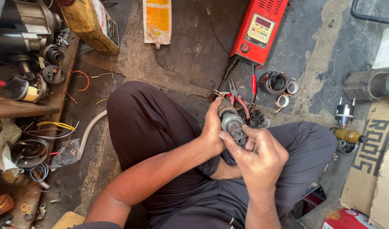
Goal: The person sits on the floor and uses pliers to strip wires and connect them to a battery charger. They then use the pliers to scrape and clean the interior of a cylindrical motor component and inspect a rotor assembly.
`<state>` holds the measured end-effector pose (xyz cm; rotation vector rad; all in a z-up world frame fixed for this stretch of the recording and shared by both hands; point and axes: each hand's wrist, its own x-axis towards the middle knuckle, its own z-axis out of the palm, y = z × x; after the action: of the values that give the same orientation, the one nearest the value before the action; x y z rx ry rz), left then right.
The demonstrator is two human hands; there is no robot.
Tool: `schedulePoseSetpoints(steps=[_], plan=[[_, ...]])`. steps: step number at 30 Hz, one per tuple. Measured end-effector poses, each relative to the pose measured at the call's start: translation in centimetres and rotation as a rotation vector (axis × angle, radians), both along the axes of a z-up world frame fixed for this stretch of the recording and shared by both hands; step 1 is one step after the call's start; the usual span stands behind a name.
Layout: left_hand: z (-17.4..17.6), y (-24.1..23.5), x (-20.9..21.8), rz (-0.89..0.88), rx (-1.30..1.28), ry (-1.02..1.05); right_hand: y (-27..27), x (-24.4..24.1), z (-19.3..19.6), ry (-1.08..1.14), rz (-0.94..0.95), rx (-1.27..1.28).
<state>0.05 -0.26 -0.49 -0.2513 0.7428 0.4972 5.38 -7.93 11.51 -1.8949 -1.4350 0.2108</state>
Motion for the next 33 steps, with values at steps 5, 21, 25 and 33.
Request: schedulePoseSetpoints(steps=[5, 21, 25, 33], plan=[[0.1, -0.1, -0.1, -0.009, 0.013, -0.008, 0.2, 0.0, -0.4, 0.011, 0.028, 0.010], [-1.1, -0.5, 0.1, -0.021, -0.032, -0.091, 0.9, -0.2, -0.6, 0.012, 0.052, -0.037], [-0.7, -0.3, 0.0, -0.021, -0.016, -0.071, 1.1, -0.4, -0.8, 0.007, 0.073, -0.068], [0.0, 0.1, -0.2, -0.047, 0.020, 0.001, 0.7, -0.4, -1.0, -0.027, -0.023, -0.036]])
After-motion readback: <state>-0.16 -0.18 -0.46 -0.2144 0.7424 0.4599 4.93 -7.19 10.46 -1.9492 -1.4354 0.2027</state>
